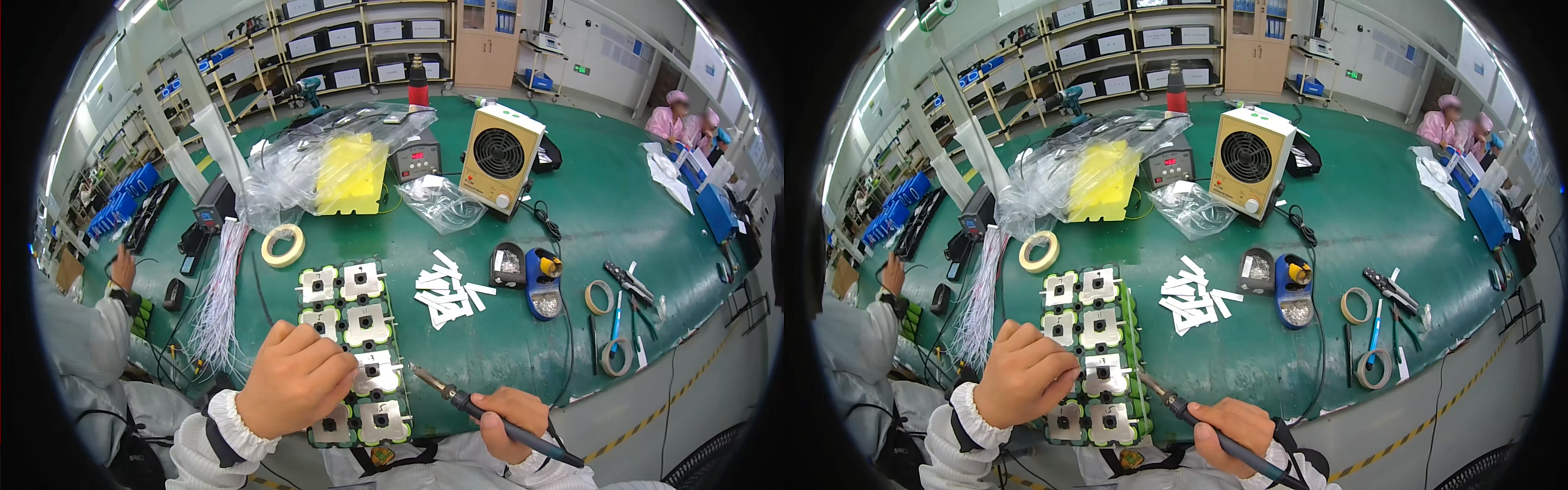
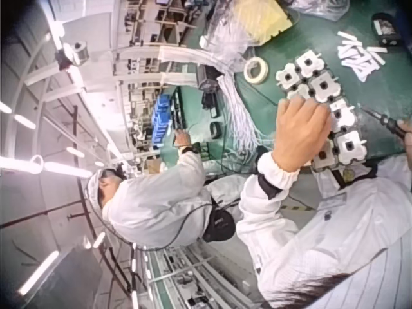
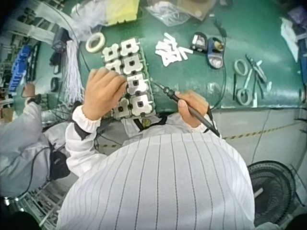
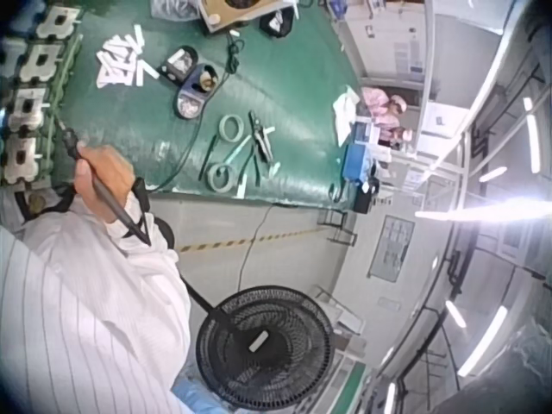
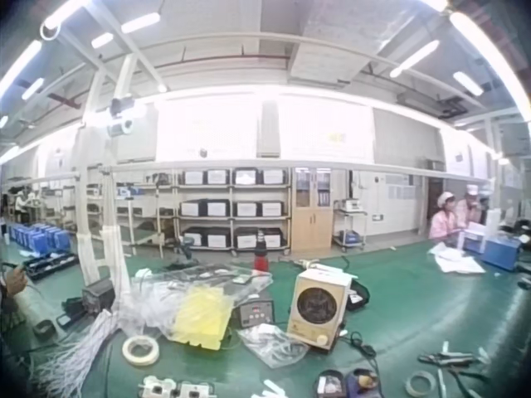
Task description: Soldering electrical wires and connectors onto a lithium-ion battery pack at a manufacturing station.
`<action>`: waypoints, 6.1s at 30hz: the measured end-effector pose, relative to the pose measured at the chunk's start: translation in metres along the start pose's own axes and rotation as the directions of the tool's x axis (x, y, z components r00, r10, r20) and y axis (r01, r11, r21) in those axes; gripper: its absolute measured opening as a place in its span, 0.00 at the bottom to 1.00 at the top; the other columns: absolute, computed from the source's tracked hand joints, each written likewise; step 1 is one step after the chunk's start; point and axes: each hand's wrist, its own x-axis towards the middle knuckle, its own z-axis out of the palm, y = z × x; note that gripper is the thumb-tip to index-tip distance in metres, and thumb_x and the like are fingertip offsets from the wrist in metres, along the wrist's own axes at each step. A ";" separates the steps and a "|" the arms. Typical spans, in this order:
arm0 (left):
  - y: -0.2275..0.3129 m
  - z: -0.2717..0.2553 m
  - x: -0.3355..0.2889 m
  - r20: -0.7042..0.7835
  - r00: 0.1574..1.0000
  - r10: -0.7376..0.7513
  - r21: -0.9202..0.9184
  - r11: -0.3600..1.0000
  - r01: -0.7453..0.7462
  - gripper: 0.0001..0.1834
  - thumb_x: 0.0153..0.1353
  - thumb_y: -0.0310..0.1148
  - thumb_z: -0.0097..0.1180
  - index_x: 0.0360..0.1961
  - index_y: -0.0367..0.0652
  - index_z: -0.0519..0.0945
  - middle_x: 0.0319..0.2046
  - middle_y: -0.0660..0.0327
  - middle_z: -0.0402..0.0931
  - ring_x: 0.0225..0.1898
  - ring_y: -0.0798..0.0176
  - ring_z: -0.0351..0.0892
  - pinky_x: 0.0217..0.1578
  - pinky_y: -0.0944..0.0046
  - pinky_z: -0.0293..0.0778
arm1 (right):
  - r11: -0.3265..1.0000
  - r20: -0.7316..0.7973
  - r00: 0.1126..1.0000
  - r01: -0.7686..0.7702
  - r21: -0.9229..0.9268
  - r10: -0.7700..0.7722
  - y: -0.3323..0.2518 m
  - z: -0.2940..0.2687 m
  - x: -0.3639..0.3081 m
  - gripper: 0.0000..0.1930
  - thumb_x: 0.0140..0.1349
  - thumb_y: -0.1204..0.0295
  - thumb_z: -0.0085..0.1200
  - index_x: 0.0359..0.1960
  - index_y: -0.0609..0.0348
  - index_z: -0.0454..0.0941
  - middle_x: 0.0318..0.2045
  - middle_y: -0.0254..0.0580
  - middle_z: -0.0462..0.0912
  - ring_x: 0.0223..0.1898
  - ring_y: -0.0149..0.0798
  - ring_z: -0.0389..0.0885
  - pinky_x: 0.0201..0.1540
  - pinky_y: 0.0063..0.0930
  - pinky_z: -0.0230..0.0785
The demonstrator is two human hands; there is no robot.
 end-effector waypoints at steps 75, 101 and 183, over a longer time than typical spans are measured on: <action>-0.055 0.039 0.032 -0.021 0.999 -0.032 -0.074 0.997 0.030 0.10 0.51 0.27 0.69 0.35 0.47 0.83 0.33 0.68 0.79 0.38 0.60 0.72 0.41 0.57 0.62 | 0.998 0.027 0.998 -0.054 0.024 0.053 0.025 0.009 0.039 0.12 0.63 0.76 0.61 0.44 0.74 0.83 0.24 0.49 0.82 0.17 0.42 0.75 0.21 0.33 0.67; -0.057 0.061 0.044 0.021 0.997 0.076 -0.089 0.993 -0.074 0.09 0.53 0.30 0.68 0.33 0.46 0.79 0.33 0.67 0.73 0.38 0.62 0.71 0.41 0.59 0.64 | 0.993 0.070 0.991 -0.113 -0.032 0.115 0.034 0.022 0.051 0.13 0.67 0.69 0.57 0.41 0.71 0.85 0.20 0.44 0.83 0.20 0.38 0.83 0.25 0.30 0.75; -0.072 0.051 0.049 -0.066 0.998 -0.011 -0.166 0.986 -0.001 0.13 0.47 0.25 0.71 0.35 0.46 0.83 0.30 0.66 0.77 0.32 0.58 0.74 0.35 0.56 0.66 | 0.993 -0.008 0.993 0.114 -0.014 -0.114 0.043 0.021 0.072 0.08 0.56 0.77 0.60 0.33 0.74 0.85 0.16 0.44 0.79 0.14 0.39 0.76 0.19 0.29 0.72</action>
